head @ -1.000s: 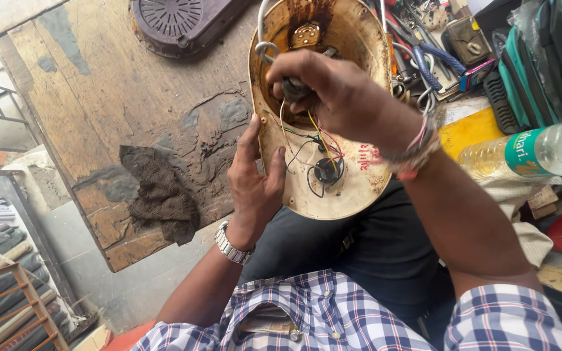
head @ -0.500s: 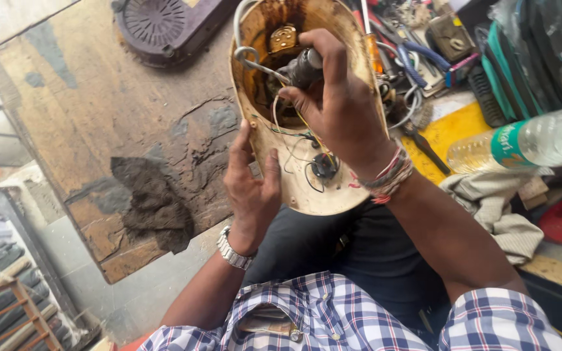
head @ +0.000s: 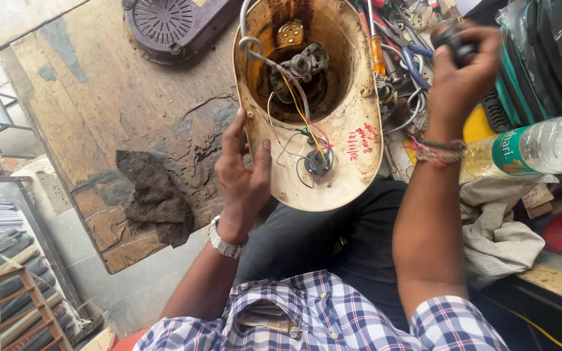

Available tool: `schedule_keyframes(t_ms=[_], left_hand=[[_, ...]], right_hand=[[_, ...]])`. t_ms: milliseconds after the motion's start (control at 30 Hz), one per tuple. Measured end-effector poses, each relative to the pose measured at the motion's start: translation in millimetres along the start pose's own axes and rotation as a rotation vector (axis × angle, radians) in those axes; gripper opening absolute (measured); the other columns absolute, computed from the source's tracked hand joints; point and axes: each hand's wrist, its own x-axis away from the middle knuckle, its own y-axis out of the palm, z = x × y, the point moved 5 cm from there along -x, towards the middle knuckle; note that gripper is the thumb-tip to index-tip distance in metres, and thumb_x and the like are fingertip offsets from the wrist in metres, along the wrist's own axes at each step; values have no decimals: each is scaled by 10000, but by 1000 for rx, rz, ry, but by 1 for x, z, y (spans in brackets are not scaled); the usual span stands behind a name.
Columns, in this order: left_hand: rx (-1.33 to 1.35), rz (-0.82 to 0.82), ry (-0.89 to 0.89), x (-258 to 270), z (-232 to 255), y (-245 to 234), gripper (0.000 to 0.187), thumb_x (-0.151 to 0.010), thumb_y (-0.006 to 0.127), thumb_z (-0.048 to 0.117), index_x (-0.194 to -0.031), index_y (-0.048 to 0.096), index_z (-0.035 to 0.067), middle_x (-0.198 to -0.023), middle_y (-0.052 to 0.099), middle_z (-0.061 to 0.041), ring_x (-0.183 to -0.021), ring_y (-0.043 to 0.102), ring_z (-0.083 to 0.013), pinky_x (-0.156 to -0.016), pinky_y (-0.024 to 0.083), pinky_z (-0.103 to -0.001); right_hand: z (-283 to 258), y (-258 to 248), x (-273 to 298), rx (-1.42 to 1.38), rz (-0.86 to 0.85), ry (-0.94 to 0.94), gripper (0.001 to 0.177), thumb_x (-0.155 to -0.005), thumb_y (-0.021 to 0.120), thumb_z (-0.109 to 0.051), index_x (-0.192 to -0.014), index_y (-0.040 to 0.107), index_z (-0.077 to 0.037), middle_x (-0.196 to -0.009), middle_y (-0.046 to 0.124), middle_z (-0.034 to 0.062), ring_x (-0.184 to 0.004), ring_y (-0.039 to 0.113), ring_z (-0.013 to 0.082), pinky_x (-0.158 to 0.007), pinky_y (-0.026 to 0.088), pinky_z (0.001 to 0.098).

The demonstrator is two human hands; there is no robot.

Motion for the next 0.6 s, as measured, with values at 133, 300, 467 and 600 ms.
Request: schedule_keyframes(t_ms=[133,300,467,600], left_hand=[[134,-90,-139,-9,-16,-8,564,-1018,631,22,-1537,410,19,-1342,693,-219,-1206,721,-244,-1009,613,-350],[215,-191,-128,-24,-29,-17,560,-1032,627,11,-1551,418,41,-1322,717,-204,-1137,736,-207,-960,625,-327],[80,-272,-182,-39,-50,-22,550,-1011,642,26,-1527,461,84,-1212,770,-161,-934,755,-173,-794,639,-318],[141,-407,-202,-83,-70,-33,524,-1027,617,41,-1530,487,108,-1217,760,-135,-876,717,-148,-701,594,-287]], right_hand=[[28,13,13,390,-266,-4,238,-858,708,77,-1059,646,-34,-1154,710,157,-1107,712,327,-1008,559,430],[19,19,15,538,-378,7,208,-826,769,14,-1024,733,-42,-1068,707,184,-1017,682,367,-912,530,449],[-23,28,18,247,-256,63,129,-980,753,-64,-1105,740,-34,-1112,775,104,-929,718,213,-822,551,336],[-53,50,31,-108,-315,233,271,-1104,688,-261,-1265,711,-45,-1200,741,127,-943,664,146,-837,529,292]])
